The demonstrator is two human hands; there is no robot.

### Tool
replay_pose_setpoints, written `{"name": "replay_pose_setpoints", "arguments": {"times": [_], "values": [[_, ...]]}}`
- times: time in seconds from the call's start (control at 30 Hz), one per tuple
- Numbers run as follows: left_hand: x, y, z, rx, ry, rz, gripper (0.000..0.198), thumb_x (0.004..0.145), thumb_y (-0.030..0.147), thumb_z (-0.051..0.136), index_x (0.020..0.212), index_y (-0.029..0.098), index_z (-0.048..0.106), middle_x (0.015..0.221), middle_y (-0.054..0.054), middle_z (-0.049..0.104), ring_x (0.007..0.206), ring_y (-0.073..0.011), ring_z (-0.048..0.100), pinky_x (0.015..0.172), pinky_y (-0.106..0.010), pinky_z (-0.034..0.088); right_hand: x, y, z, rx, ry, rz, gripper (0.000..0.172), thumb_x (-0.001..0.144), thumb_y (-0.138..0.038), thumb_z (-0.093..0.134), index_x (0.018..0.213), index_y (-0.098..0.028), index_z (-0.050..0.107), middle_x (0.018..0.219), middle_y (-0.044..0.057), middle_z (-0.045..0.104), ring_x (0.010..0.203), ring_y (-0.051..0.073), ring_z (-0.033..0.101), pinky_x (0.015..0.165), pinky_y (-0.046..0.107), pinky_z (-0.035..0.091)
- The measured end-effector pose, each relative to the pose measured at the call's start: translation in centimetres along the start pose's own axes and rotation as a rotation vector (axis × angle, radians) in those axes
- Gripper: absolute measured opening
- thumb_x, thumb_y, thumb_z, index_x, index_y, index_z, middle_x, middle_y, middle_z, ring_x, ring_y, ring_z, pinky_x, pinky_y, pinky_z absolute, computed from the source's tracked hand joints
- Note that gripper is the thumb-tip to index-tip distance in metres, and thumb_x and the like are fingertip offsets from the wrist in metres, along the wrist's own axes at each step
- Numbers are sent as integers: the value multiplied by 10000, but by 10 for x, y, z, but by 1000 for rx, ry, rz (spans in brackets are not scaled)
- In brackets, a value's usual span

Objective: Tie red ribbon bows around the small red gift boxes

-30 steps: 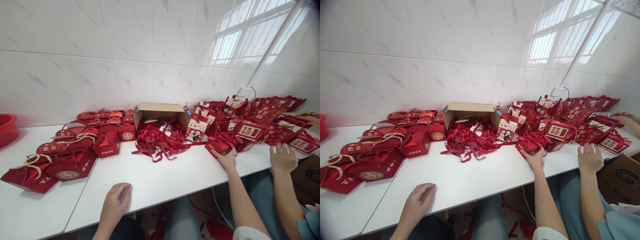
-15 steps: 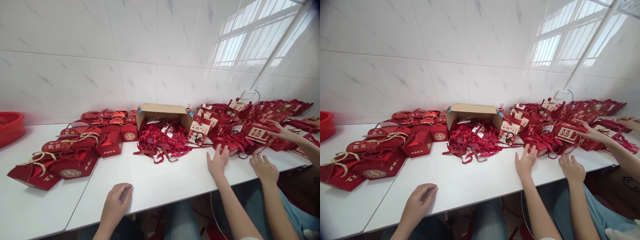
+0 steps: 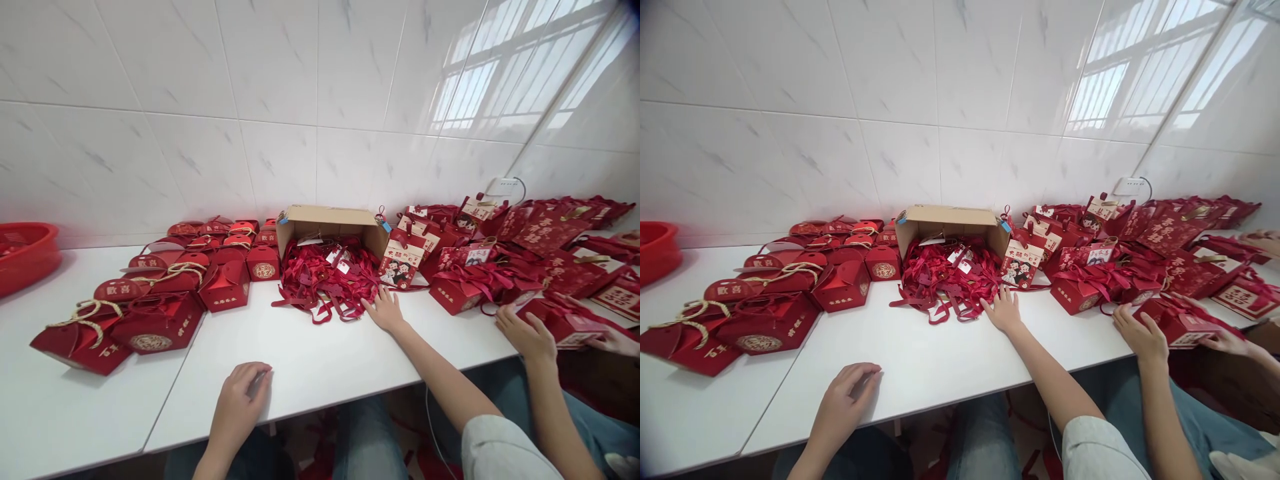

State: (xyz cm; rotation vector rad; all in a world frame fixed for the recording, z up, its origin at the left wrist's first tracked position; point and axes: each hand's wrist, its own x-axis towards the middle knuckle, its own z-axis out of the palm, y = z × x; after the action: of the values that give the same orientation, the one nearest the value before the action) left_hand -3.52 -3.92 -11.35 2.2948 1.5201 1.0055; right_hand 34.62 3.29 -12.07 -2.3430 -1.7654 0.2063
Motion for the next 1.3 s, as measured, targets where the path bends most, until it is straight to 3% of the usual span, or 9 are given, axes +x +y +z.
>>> {"name": "replay_pose_setpoints", "arguments": {"times": [0.17, 0.4, 0.63, 0.83, 1.07, 1.2, 1.3], "values": [[-1, 1, -1, 0, -9, -19, 190, 836, 367, 515, 849, 217, 630, 885, -35, 670, 875, -197, 620, 783, -312, 506, 10, -11, -1, 9, 33, 69, 814, 846, -662, 129, 1445, -115, 199, 1535, 126, 18, 1382, 300, 114, 1073, 499, 93], [0, 1, -1, 6, -1, 1, 192, 834, 363, 516, 845, 214, 636, 881, -46, 676, 870, -208, 622, 774, -319, 510, 11, -12, -5, 9, 0, 90, 803, 850, -656, 132, 1410, -108, 309, 1495, 132, 231, 1379, 297, 111, 1071, 495, 70], [1, 1, -1, 19, 15, 18, 197, 836, 365, 512, 834, 214, 639, 874, -49, 679, 852, -207, 626, 758, -313, 514, 1, -24, -8, 19, -22, 22, 773, 860, -643, 157, 1374, -109, 378, 1472, 153, 282, 1374, 328, 109, 1057, 509, 70], [2, 2, -1, 7, 20, 17, 199, 828, 369, 515, 818, 219, 645, 856, -38, 682, 847, -201, 628, 749, -299, 513, -12, -64, -3, 53, -52, -158, 671, 872, -600, 253, 1362, -168, 407, 1427, 138, 371, 1344, 314, 194, 1070, 474, 41], [1, 3, -1, 15, 13, 4, 191, 831, 362, 515, 817, 219, 641, 860, -34, 679, 836, -195, 626, 735, -292, 512, -18, -128, 0, 135, -11, -241, 593, 865, -547, 349, 1374, -243, 374, 1436, 66, 377, 1334, 316, 215, 1079, 499, 43], [1, 3, 0, 25, 17, 14, 193, 837, 357, 510, 825, 211, 636, 860, -47, 678, 841, -205, 621, 755, -312, 507, -25, -148, -5, 167, 9, -248, 541, 881, -540, 318, 1350, -285, 402, 1372, 24, 468, 1308, 334, 277, 1050, 527, 208], [2, 4, 0, 19, 10, 12, 186, 840, 350, 508, 826, 213, 632, 860, -47, 674, 851, -206, 616, 763, -316, 504, -31, -150, -15, 204, 34, -236, 403, 941, -433, 294, 1207, -258, 542, 1210, 56, 573, 1162, 288, 472, 910, 458, 428]]}}
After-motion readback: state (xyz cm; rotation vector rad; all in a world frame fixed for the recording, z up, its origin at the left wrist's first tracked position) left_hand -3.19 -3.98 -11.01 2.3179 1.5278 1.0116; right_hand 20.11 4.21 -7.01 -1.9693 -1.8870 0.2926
